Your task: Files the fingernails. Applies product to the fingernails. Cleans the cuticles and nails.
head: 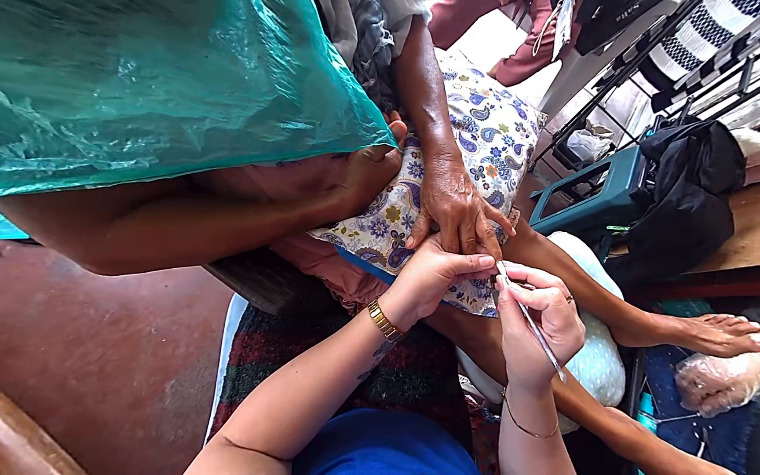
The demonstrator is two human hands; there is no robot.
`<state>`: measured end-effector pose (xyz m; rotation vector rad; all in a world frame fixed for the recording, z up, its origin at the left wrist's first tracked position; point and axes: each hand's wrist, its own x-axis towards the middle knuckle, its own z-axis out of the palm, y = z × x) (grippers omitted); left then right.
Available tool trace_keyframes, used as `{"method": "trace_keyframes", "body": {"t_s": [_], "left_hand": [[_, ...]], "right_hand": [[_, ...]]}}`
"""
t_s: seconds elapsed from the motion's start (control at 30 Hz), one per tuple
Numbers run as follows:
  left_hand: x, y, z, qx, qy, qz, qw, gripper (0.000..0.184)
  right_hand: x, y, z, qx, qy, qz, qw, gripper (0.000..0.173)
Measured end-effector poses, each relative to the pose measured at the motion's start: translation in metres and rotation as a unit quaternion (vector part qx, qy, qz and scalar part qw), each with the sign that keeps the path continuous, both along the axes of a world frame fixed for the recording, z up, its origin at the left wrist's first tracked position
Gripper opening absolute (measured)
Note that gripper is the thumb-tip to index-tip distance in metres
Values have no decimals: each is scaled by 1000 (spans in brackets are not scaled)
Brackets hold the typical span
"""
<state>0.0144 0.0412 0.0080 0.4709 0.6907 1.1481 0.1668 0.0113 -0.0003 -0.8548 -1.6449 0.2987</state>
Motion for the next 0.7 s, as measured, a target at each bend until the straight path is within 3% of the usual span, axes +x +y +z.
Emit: {"method": "trace_keyframes", "body": {"t_s": [0.7], "left_hand": [[0,1,0,3,3,0,1000,15]], "right_hand": [[2,2,8,-51,31,13,998,13]]}}
